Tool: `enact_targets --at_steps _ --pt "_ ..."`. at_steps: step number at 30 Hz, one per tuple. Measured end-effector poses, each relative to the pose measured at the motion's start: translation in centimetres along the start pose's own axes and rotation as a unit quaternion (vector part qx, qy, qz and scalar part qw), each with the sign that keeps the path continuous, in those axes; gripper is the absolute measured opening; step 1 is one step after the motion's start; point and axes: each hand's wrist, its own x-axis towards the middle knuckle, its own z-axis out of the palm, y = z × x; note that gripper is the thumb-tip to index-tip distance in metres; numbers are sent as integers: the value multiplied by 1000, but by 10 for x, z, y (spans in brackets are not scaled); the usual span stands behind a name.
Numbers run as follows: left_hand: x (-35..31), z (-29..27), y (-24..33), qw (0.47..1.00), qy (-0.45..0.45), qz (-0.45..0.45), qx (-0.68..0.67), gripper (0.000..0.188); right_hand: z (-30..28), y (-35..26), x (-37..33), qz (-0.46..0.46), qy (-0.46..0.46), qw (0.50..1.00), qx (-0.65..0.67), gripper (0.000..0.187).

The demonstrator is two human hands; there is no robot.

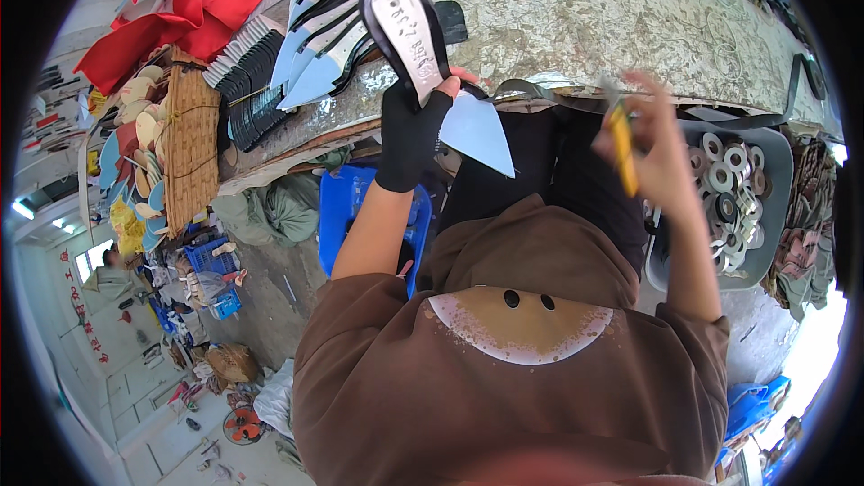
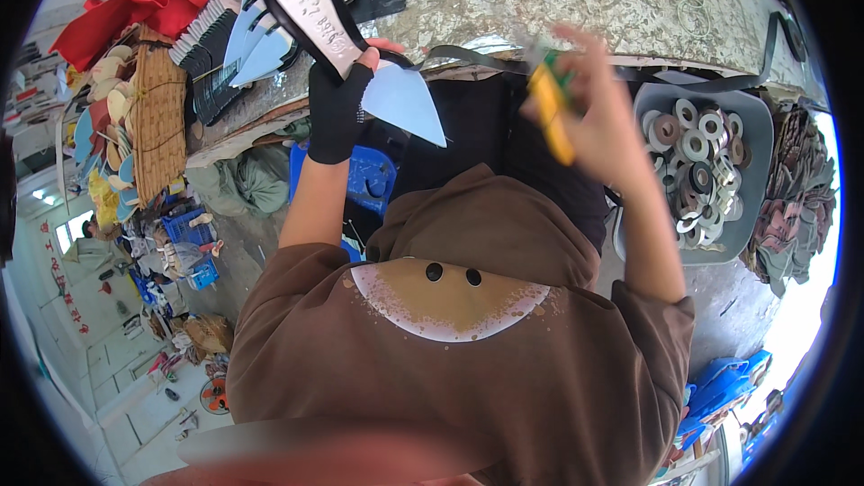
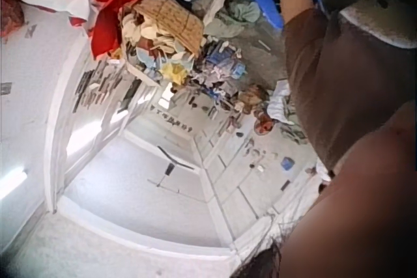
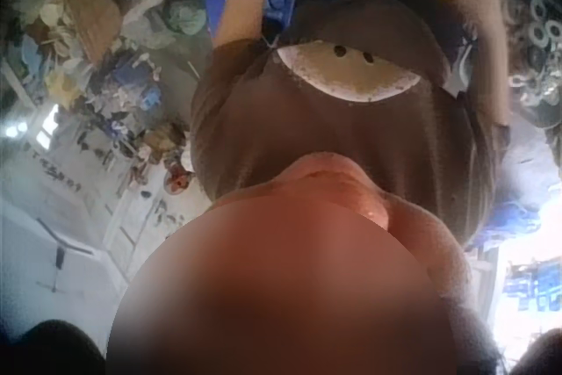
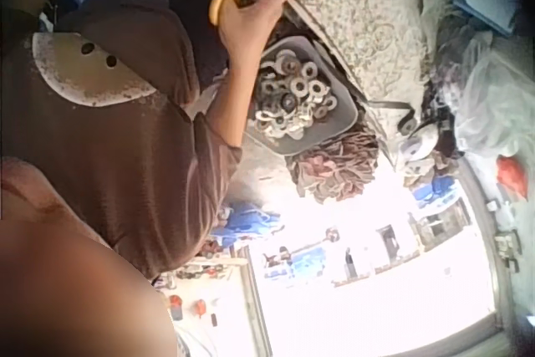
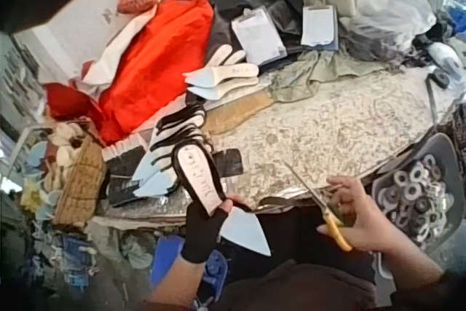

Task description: The recorder is applying a narrow adhesive tape along the edges of shoe insole components and trimming the tape with scissors.

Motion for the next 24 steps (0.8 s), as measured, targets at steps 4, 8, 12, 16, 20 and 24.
enact_targets --at_steps 4,8,12,16,20,24 --pt "1 5 -33 940 146 244 187 9 43 6 -41 -23 -204 978 -26 76" --pt "-11 19 -48 902 93 343 245 24 64 28 -49 40 -183 981 -47 70" --pt "-23 25 -43 848 -11 457 269 32 66 28 -40 74 -168 982 -42 69" --pt "-27 27 -36 780 -28 522 344 35 70 34 -42 62 -168 983 -42 67" --pt "-31 16 -38 839 -21 465 283 40 57 25 -37 133 -214 966 54 53" --pt "-37 3 -32 912 85 329 229 28 22 21 -7 46 -164 985 -16 44"
